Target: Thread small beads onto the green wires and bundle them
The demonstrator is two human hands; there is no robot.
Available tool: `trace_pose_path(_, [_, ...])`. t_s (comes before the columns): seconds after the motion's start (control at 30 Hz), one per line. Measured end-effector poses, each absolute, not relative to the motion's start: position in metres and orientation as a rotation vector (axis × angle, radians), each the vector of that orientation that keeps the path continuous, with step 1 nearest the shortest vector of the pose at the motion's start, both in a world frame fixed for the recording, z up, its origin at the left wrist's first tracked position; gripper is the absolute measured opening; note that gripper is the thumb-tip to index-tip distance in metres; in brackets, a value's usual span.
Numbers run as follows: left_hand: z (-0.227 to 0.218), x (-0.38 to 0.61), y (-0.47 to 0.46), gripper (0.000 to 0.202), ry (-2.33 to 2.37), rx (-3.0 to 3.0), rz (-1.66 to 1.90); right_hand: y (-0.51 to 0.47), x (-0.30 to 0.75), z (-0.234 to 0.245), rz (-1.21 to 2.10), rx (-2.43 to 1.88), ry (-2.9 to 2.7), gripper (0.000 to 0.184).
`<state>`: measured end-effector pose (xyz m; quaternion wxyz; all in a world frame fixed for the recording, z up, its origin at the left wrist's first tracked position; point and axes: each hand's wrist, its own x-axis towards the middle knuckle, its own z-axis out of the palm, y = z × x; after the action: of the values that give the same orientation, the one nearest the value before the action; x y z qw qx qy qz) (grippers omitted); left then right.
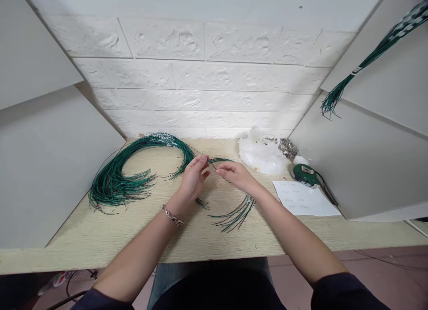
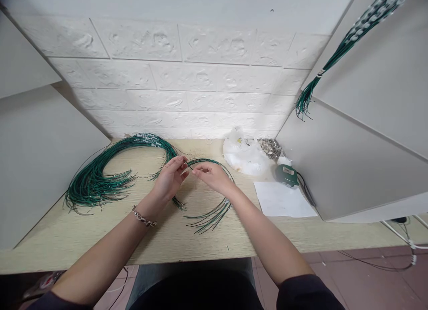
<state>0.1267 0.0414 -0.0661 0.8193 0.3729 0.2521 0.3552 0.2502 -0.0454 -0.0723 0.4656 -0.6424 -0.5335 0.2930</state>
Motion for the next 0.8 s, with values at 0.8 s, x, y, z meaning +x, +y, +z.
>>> trace_pose_path(0.8, [-0.067, 0.127, 0.036, 0.044, 0.381, 0.945, 0.632, -0.048, 0.246, -0.06, 0.753, -1.527, -1.263, 0.02])
